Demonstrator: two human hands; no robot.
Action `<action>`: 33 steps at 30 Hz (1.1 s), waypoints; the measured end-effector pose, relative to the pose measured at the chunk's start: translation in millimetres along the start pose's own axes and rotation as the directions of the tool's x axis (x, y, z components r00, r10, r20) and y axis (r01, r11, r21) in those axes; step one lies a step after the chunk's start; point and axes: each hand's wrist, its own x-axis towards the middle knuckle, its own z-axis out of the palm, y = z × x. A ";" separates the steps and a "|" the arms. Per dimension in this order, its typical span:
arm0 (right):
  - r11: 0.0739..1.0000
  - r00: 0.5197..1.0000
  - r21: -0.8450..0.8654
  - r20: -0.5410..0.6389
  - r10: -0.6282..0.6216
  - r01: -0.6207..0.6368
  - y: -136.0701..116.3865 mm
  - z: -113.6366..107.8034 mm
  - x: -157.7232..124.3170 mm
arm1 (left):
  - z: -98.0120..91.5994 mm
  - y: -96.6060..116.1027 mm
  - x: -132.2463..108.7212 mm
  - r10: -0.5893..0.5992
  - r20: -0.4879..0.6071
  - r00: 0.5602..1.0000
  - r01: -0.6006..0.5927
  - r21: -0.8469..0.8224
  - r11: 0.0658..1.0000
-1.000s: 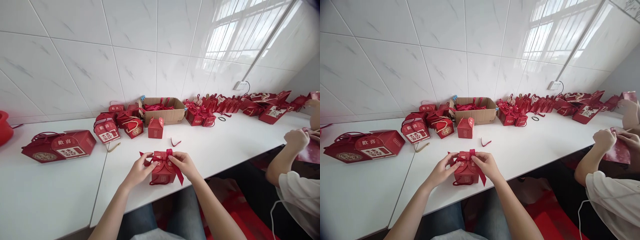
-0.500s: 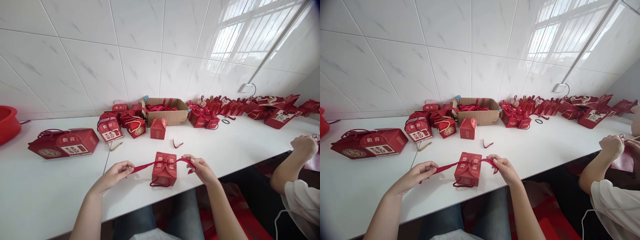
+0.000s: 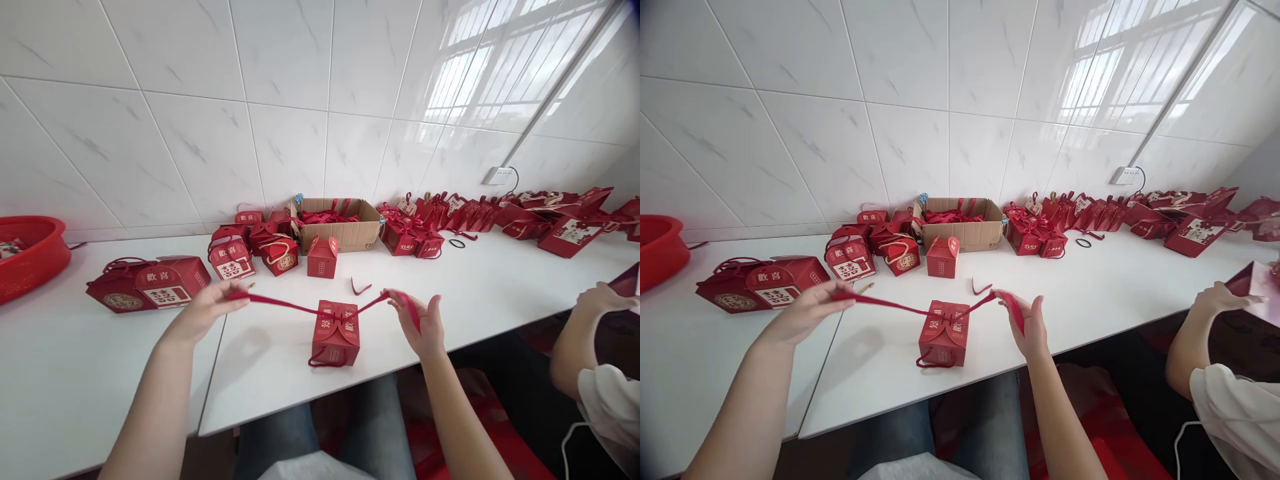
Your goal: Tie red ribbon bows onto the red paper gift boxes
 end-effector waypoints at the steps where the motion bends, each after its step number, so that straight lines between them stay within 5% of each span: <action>1: 0.998 0.999 -0.037 0.001 -0.049 0.049 -6.9 4.4 5.3 | 2.9 14.5 6.8 0.036 -0.012 0.999 -0.036 -0.029 0.999; 8: 0.844 0.922 -0.371 0.157 -0.355 0.388 -48.3 50.8 24.7 | 60.0 115.1 23.0 0.310 -0.061 0.949 -0.316 -0.141 0.938; 14: 0.671 0.813 -0.460 0.342 -0.471 0.582 -65.2 75.5 22.0 | 99.8 142.9 18.9 0.446 0.009 0.895 -0.444 -0.078 0.893; 20: 0.736 0.797 -0.330 0.376 -0.473 0.592 -67.4 80.6 25.8 | 116.7 150.0 19.0 0.482 0.056 0.874 -0.476 -0.093 0.875; 25: 0.798 0.836 -0.270 0.289 -0.467 0.539 -63.3 77.3 28.0 | 114.7 147.9 20.2 0.501 0.044 0.865 -0.497 -0.075 0.865; 28: 0.862 0.917 -0.313 0.116 -0.383 0.399 -57.5 60.2 19.6 | 90.6 127.7 23.7 0.528 -0.114 0.842 -0.496 0.224 0.839; 31: 0.928 0.959 -0.311 -0.123 -0.254 0.205 -42.4 29.7 0.9 | 62.1 89.7 25.8 0.512 -0.298 0.806 -0.246 0.619 0.746; 33: 0.938 0.956 -0.344 -0.254 -0.146 0.052 -25.5 7.8 -13.9 | 55.8 60.9 22.4 0.498 -0.374 0.783 -0.131 0.683 0.718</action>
